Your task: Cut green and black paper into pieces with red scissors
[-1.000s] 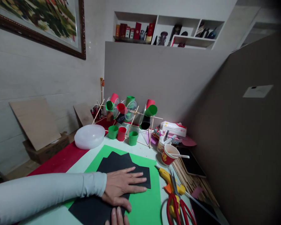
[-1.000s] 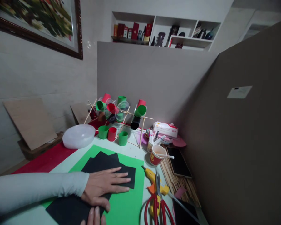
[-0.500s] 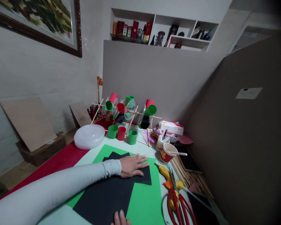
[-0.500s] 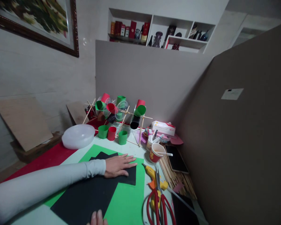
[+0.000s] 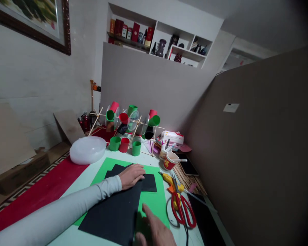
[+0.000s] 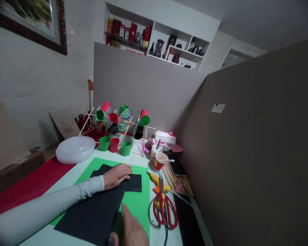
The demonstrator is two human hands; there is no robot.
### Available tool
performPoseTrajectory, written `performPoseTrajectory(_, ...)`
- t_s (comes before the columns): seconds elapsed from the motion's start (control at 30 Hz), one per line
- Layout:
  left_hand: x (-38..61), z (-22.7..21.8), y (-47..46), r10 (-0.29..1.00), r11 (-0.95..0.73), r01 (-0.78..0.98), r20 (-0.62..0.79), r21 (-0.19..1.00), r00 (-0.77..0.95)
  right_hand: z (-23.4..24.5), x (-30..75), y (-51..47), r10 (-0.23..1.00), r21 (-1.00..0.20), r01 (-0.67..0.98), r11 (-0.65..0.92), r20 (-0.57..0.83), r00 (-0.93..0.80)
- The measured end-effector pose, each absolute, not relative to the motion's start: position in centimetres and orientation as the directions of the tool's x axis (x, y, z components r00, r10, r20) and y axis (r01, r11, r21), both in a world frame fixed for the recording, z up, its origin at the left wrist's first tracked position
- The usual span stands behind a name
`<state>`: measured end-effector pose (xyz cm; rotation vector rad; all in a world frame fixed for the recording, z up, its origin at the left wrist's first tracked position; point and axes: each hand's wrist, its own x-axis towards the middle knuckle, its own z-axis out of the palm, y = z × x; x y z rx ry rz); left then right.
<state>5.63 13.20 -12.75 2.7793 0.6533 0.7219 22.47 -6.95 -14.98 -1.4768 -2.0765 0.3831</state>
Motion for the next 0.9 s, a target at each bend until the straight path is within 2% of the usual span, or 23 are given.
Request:
performPoseTrajectory(0.07, 5.3, -12.7, 12.8, 0.478, -0.877, 0.385, 0.446, 0.287, 0.757, -13.3, 22.6, -5.3, 0.940, -0.652, 0.679, 0.337, 0.194, -0.279)
performPoseTrajectory(0.1, 5.1, -12.7, 12.6, 0.483, -0.875, 0.392, 0.458, 0.285, 0.746, -12.5, 22.4, -4.5, 0.945, -0.704, 0.633, 0.322, 0.199, -0.259)
performPoseTrajectory(0.27, 5.2, -12.3, 12.4, 0.516, -0.856, 0.431, 0.496, 0.284, 0.698, -10.8, 20.6, -1.8, 0.993, -0.912, 0.391, 0.122, 0.110, -0.053)
performPoseTrajectory(0.47, 5.4, -11.8, 12.4, 0.567, -0.824, 0.463, 0.503, 0.327, 0.653, -11.3, 19.9, -0.1, 0.989, -0.956, 0.286, 0.069, 0.103, 0.104)
performPoseTrajectory(0.63, 5.4, -11.2, 12.5, 0.602, -0.796, 0.408, 0.512, 0.447, 0.613, -10.3, 19.3, -0.1, 0.984, -0.961, 0.263, 0.081, 0.120, 0.132)
performPoseTrajectory(0.77, 4.9, -9.1, 12.9, 0.644, -0.750, 0.343, 0.507, 0.566, 0.573, -9.8, 19.4, 0.0, 0.987, -0.968, 0.235, 0.091, 0.119, 0.110)
performPoseTrajectory(0.9, 4.5, -6.1, 12.7, 0.692, -0.696, 0.297, 0.500, 0.654, 0.521, -9.8, 19.1, 0.3, 0.998, -0.987, 0.144, 0.067, 0.066, -0.013)
